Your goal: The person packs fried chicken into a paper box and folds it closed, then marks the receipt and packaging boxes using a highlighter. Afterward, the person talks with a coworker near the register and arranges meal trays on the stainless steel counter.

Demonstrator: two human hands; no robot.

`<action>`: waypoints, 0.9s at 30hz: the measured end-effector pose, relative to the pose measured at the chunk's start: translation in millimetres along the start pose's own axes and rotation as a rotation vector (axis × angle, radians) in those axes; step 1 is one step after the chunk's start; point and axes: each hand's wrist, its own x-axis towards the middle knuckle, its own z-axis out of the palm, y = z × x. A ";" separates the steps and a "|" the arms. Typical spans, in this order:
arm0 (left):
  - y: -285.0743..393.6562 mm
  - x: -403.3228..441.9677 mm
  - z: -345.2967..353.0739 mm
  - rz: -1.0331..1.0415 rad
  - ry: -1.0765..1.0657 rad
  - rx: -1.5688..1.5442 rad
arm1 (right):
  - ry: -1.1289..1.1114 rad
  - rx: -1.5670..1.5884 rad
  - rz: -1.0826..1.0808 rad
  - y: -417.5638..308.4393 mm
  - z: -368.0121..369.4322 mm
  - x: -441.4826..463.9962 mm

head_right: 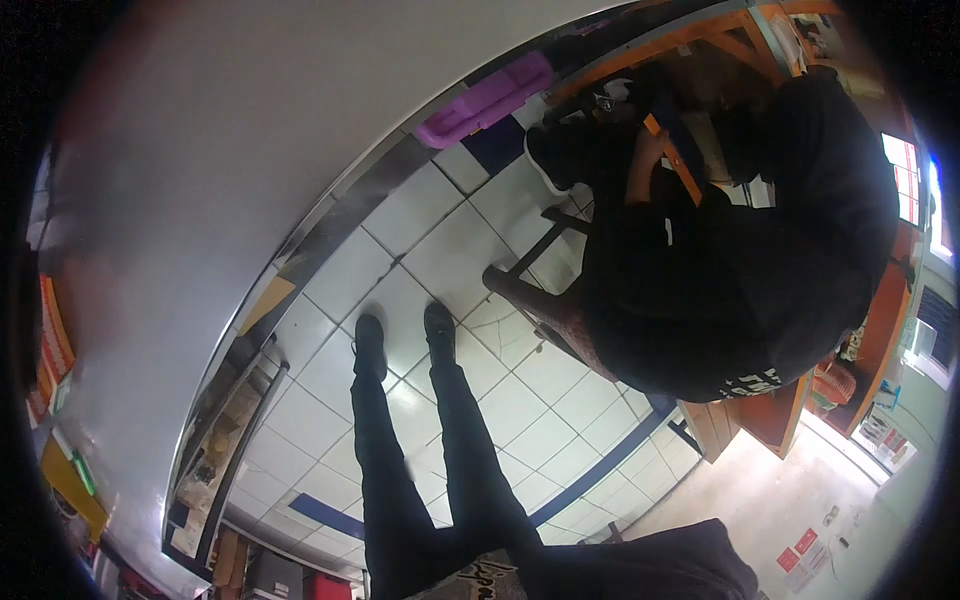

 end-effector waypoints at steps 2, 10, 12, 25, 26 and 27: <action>1.5 -0.4 3.1 0.004 -0.004 -0.018 | -0.004 -0.003 -0.003 -0.9 -4.2 -2.5; 3.3 -4.7 19.1 0.063 -0.029 -0.153 | -0.043 -0.036 -0.053 -13.1 -31.2 -15.8; 4.3 -8.4 24.8 0.099 -0.044 -0.202 | -0.061 -0.037 -0.079 -20.9 -42.5 -21.9; 74.4 -80.1 63.9 0.602 -0.185 -0.735 | 0.651 0.589 -0.682 -88.2 -139.9 -33.8; 87.7 -85.5 68.5 0.658 -0.178 -0.762 | 0.667 0.604 -0.710 -98.6 -147.1 -45.0; 104.8 -89.8 75.0 0.712 -0.165 -0.775 | 0.581 0.911 -0.782 -106.7 -153.6 -54.1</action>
